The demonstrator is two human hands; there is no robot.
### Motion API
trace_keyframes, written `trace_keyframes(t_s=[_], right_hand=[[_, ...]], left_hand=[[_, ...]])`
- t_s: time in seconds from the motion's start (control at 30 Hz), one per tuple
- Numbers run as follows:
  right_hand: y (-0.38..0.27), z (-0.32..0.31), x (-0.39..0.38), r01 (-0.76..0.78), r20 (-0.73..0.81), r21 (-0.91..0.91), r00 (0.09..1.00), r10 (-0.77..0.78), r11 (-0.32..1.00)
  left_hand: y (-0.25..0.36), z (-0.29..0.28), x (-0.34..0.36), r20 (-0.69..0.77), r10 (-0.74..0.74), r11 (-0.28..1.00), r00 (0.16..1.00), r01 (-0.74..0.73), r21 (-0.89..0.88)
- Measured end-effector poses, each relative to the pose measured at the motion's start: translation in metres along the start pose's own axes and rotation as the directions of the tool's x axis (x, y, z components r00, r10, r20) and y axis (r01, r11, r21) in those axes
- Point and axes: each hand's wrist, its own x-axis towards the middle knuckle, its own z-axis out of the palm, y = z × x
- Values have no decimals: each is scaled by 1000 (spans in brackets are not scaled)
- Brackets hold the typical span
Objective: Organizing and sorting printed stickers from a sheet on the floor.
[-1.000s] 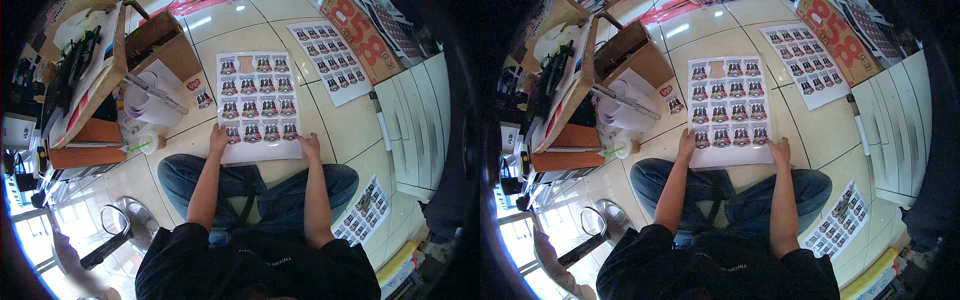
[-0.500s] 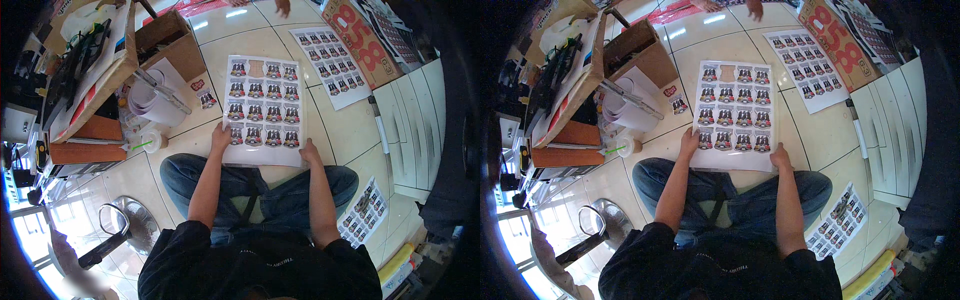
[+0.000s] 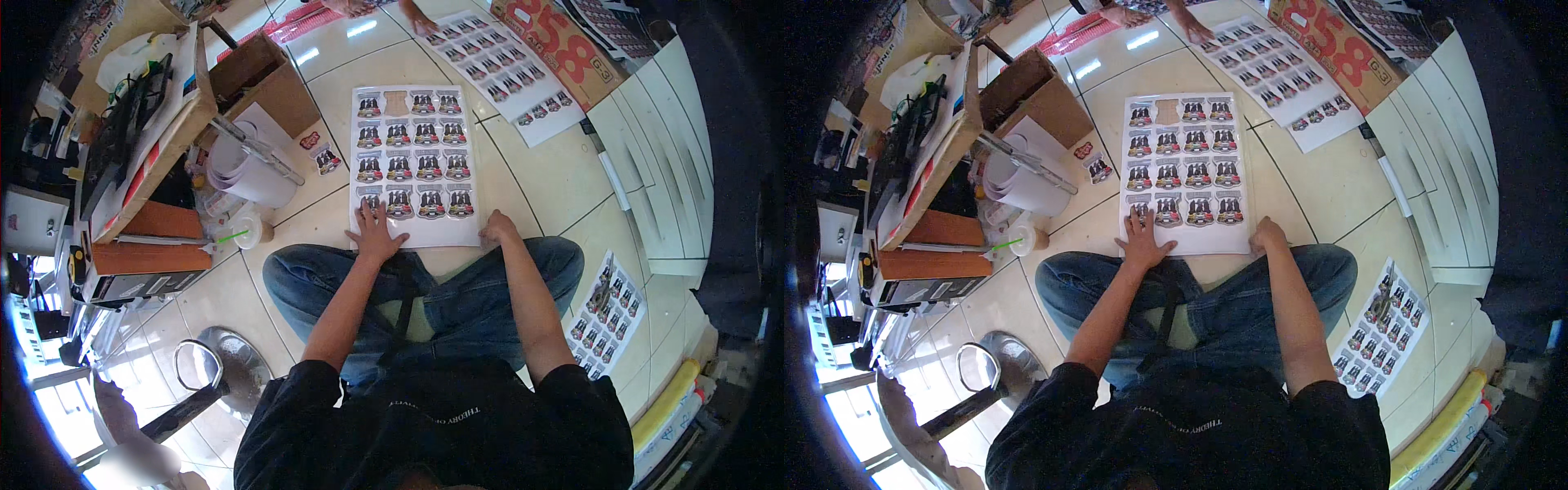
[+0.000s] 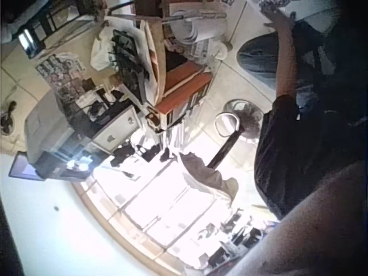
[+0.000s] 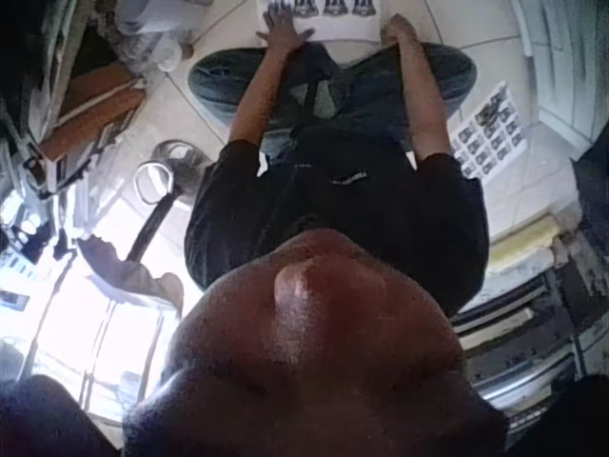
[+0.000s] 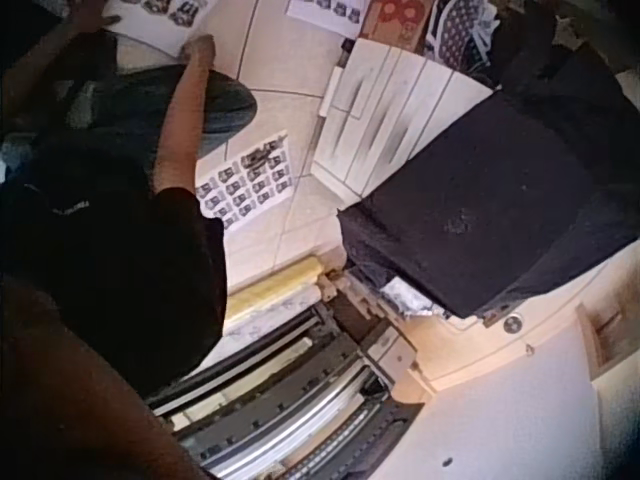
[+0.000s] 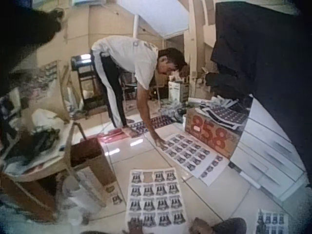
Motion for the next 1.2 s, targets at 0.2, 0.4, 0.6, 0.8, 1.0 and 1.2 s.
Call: trace_keyframes(t_s=[0.2,0.4,0.6,0.8,1.0,1.2], right_hand=[[-23,-10,-35,7,-90,17,996,-6,1000],[68,-16,-177,379,-873,-123,397,-281,917],[241,176,-271,33,-651,64,759,17,997],[262,388,-305,-254,-164,718,843,512,648],[264,378,-302,-187,-189,707,879,438,682],[255,329,-326,-214,-150,689,893,425,692]], left_hand=[[-9,-48,-11,36,35,999,999,-35,-11],[-134,-79,-168,-725,-200,938,660,-85,-336],[-190,52,-344,-27,-413,909,910,411,-64],[-213,121,-372,339,-432,899,836,428,91],[-220,129,-376,227,-417,908,880,391,150],[-201,102,-367,368,-454,890,812,429,151]])
